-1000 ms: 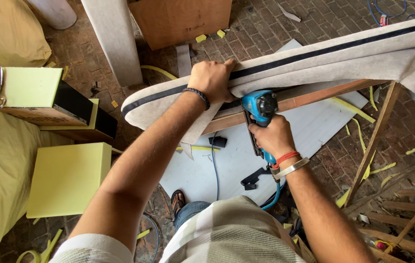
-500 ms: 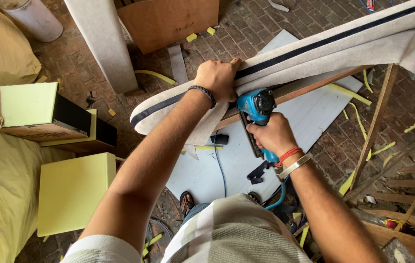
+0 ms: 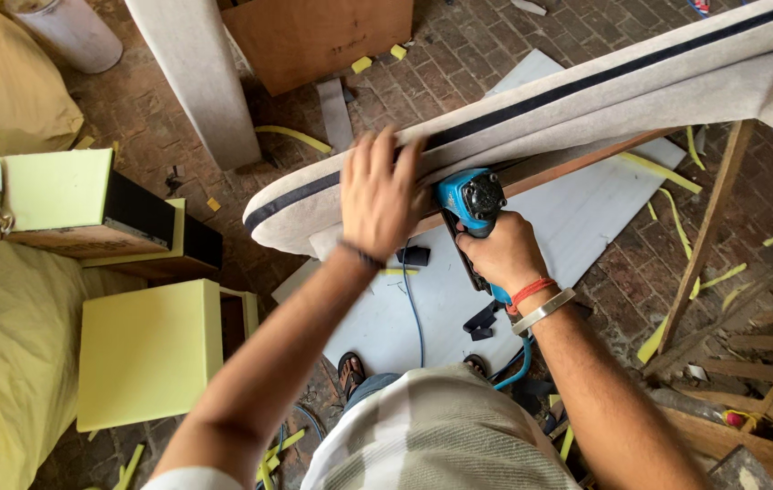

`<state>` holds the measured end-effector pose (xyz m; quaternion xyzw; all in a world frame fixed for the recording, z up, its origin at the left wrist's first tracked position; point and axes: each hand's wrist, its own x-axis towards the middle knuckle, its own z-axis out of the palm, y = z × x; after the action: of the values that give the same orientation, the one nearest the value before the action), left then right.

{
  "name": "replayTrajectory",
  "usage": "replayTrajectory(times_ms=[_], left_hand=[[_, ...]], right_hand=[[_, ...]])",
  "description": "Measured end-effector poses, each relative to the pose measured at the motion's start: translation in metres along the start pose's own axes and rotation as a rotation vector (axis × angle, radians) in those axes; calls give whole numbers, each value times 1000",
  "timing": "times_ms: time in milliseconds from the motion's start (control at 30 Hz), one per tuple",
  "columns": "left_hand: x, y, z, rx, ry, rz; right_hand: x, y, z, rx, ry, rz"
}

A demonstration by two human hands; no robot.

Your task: The person stretches beige upholstery fabric over a long padded wooden frame and staples it underneath using a pneumatic nail gun, working along the frame. They then trim the excess fabric with scissors and continue pulling and stapling the fabric taut along the edge.

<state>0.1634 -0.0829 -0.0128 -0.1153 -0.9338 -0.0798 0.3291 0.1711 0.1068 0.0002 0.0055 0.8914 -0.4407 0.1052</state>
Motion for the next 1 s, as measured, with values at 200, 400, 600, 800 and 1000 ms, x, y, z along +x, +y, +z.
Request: replayTrajectory(times_ms=[200,400,600,800,1000], left_hand=[[-79,5,35,98,80,-177],[-66,-20,36,-26,-346,-291],[-45,-43,6,365,-207,97],[13,-51,-21,311,-373,-149],[42,-56,-36,251,-719,-131]], right_hand=[[5,8,7,253,-101,77],[17,12,4,175,-153,27],[26,18,5,208,-197,-33],[23,20,9,352,-232,-61],[5,10,24,324,-208,-78]])
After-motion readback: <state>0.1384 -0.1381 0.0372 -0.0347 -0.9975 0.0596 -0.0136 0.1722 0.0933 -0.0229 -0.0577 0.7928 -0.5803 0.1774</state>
